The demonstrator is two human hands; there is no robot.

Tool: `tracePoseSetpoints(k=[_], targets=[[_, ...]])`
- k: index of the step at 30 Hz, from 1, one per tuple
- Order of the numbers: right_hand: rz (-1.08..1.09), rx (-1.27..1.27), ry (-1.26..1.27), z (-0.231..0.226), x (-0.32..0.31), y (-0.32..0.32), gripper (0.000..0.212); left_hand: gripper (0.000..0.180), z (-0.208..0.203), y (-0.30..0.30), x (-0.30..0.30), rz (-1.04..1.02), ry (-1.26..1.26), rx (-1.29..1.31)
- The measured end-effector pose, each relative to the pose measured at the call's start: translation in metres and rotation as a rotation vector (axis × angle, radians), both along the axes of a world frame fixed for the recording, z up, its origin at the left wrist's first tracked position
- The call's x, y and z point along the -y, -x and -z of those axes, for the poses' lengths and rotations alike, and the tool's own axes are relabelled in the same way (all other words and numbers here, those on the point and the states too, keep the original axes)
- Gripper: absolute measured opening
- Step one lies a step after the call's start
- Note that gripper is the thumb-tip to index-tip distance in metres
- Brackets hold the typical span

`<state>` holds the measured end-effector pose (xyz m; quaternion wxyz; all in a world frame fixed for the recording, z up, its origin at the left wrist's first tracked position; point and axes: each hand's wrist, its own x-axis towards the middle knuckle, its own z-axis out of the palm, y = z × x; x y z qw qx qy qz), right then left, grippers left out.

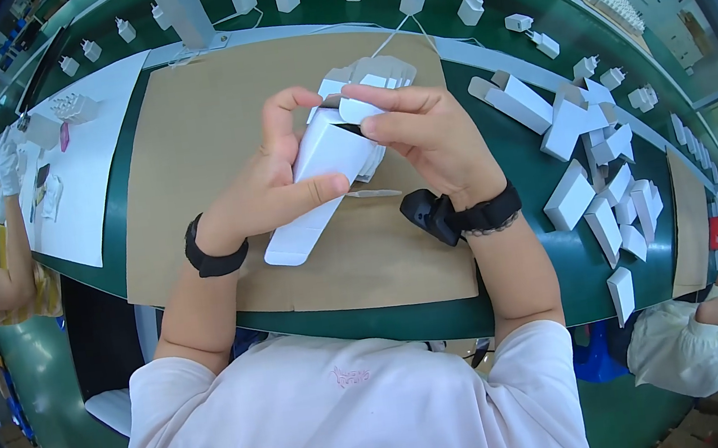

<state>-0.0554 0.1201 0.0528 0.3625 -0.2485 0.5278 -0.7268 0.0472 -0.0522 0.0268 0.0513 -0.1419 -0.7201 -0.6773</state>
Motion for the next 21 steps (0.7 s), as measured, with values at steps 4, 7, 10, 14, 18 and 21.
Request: tracePoseSetpoints(k=[4,7,10,14,18,21], targets=[[-0.047,-0.167,0.009,0.0072,0.0016,0.0010,0.034,0.069,-0.0061,-0.0015,-0.0018,-0.045,-0.112,0.113],[-0.025,-0.258,-0.027,0.0036,0.0040,-0.0006,0.032,0.068,-0.0021,0.0018,-0.0002,-0.075,-0.135,0.134],[0.014,-0.352,-0.101,0.0043,0.0036,-0.0006,0.030,0.066,-0.0022,0.0019,0.0016,-0.092,-0.088,0.093],[-0.067,-0.492,-0.094,0.0035,0.0020,0.0013,0.028,0.066,-0.0020,0.0019,0.0000,-0.080,-0.093,0.047],[-0.041,-0.556,-0.074,0.0046,0.0013,-0.0037,0.027,0.069,-0.0014,0.0023,-0.0035,-0.085,-0.125,0.088],[-0.029,-0.665,-0.038,-0.0007,0.0015,-0.0008,0.023,0.073,0.0004,0.0048,-0.0011,-0.090,-0.131,0.092]])
